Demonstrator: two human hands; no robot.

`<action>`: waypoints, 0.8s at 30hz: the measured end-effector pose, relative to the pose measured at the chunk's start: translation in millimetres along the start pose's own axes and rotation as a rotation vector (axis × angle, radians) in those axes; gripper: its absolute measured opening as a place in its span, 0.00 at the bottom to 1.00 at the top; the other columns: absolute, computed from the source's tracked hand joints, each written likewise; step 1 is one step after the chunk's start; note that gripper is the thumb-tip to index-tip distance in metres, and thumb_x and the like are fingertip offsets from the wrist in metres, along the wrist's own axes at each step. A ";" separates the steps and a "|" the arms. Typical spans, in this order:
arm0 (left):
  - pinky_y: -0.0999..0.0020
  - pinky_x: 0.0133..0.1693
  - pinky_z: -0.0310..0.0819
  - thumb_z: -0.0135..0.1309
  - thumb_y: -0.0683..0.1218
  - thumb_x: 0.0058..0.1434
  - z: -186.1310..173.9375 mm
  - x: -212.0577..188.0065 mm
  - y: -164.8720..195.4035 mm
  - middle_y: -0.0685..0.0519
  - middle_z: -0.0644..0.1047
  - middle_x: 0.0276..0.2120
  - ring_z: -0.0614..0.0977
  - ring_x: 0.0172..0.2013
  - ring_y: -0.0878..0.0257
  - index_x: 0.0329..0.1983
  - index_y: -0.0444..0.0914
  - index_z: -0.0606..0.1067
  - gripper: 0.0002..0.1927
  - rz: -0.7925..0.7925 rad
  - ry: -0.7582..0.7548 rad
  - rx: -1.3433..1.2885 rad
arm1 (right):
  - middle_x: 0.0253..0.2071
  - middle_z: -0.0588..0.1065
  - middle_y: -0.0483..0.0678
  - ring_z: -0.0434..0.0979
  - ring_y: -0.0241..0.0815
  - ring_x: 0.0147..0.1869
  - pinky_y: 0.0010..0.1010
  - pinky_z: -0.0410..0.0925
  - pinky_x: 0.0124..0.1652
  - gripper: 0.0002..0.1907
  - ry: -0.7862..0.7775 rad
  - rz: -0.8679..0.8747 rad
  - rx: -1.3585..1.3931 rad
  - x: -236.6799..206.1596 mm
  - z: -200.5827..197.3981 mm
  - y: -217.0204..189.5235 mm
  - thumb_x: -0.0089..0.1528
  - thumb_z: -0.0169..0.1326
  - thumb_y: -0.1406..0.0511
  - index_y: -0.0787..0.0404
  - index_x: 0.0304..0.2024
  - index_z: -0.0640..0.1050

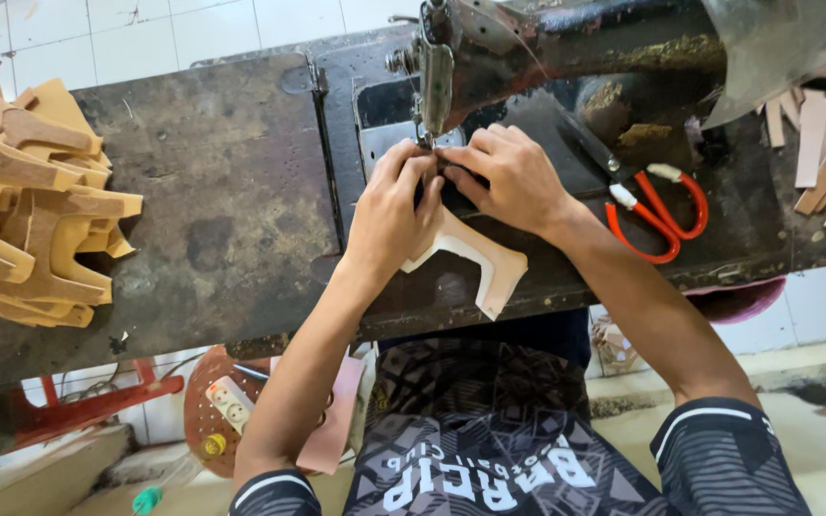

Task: The person uses a sewing machine to stitch together light-colored shoe components. They repeatedly place parts under the needle, guide them through the machine, and trim excess thread with scissors. Finished pieces are set aside on the table.

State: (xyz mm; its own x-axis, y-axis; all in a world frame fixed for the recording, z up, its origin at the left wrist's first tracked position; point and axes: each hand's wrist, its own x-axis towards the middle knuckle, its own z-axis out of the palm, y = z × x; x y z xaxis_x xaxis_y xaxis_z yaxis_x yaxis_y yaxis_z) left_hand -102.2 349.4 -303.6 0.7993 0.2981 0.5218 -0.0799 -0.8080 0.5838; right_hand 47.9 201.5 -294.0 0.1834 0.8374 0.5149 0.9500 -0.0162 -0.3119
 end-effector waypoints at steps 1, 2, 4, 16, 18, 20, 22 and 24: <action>0.53 0.59 0.72 0.59 0.41 0.65 -0.5 -2.2 0.6 0.39 0.74 0.55 0.76 0.58 0.41 0.50 0.33 0.74 0.13 0.006 -0.011 -0.004 | 0.36 0.72 0.49 0.73 0.51 0.42 0.42 0.66 0.43 0.15 -0.001 -0.005 0.004 -0.6 0.3 0.5 0.64 0.62 0.64 0.58 0.53 0.79; 0.53 0.59 0.73 0.58 0.41 0.65 -1.2 -3.9 1.7 0.39 0.74 0.55 0.76 0.58 0.41 0.51 0.33 0.73 0.12 -0.008 -0.014 -0.017 | 0.36 0.72 0.49 0.73 0.51 0.43 0.42 0.66 0.43 0.15 0.000 -0.010 0.006 -0.7 0.6 1.0 0.64 0.62 0.64 0.58 0.52 0.79; 0.53 0.58 0.73 0.58 0.40 0.66 -1.4 -3.0 4.6 0.40 0.74 0.55 0.77 0.57 0.42 0.51 0.33 0.73 0.12 -0.025 -0.006 -0.043 | 0.36 0.72 0.49 0.73 0.52 0.42 0.42 0.66 0.43 0.14 0.005 -0.002 -0.008 0.0 0.3 1.6 0.64 0.62 0.64 0.58 0.51 0.79; 0.53 0.58 0.72 0.58 0.39 0.62 -10.0 10.7 14.0 0.42 0.75 0.50 0.77 0.54 0.43 0.46 0.33 0.75 0.10 0.011 0.062 -0.038 | 0.36 0.72 0.50 0.73 0.52 0.41 0.42 0.66 0.42 0.14 0.009 0.021 -0.016 9.5 -4.2 -4.0 0.64 0.60 0.64 0.58 0.51 0.79; 0.53 0.58 0.72 0.58 0.39 0.63 -9.3 9.6 11.6 0.42 0.75 0.50 0.77 0.55 0.44 0.46 0.33 0.74 0.09 0.039 0.082 -0.036 | 0.35 0.72 0.50 0.73 0.52 0.42 0.43 0.67 0.43 0.16 0.009 -0.003 -0.007 10.1 -2.5 -3.6 0.62 0.60 0.63 0.59 0.52 0.79; 0.53 0.59 0.72 0.58 0.39 0.63 -9.9 6.6 11.0 0.42 0.74 0.50 0.77 0.55 0.43 0.46 0.33 0.74 0.10 0.045 0.082 -0.023 | 0.35 0.73 0.50 0.73 0.52 0.42 0.43 0.67 0.43 0.14 -0.004 0.019 -0.020 11.1 -1.4 -3.5 0.63 0.61 0.64 0.59 0.50 0.79; 0.52 0.59 0.72 0.57 0.39 0.63 -10.2 6.7 10.6 0.42 0.74 0.50 0.77 0.55 0.42 0.48 0.33 0.74 0.11 0.054 0.082 -0.005 | 0.35 0.73 0.50 0.74 0.52 0.42 0.42 0.67 0.43 0.13 -0.008 0.022 -0.010 12.3 -1.4 -3.7 0.63 0.61 0.64 0.59 0.50 0.79; 0.53 0.57 0.73 0.57 0.39 0.64 -10.2 8.1 10.9 0.42 0.74 0.51 0.78 0.54 0.43 0.47 0.33 0.74 0.10 0.034 0.077 -0.019 | 0.35 0.72 0.50 0.74 0.53 0.41 0.42 0.67 0.43 0.16 0.010 0.005 0.003 13.4 -2.6 -3.5 0.62 0.61 0.64 0.60 0.51 0.80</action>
State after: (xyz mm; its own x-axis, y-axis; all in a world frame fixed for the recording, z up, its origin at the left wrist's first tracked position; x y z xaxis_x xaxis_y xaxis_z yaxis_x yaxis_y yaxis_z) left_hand -102.7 348.2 -286.7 0.7479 0.3095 0.5873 -0.1179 -0.8087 0.5763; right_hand 47.6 211.4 -283.9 0.1908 0.8317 0.5214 0.9482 -0.0187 -0.3172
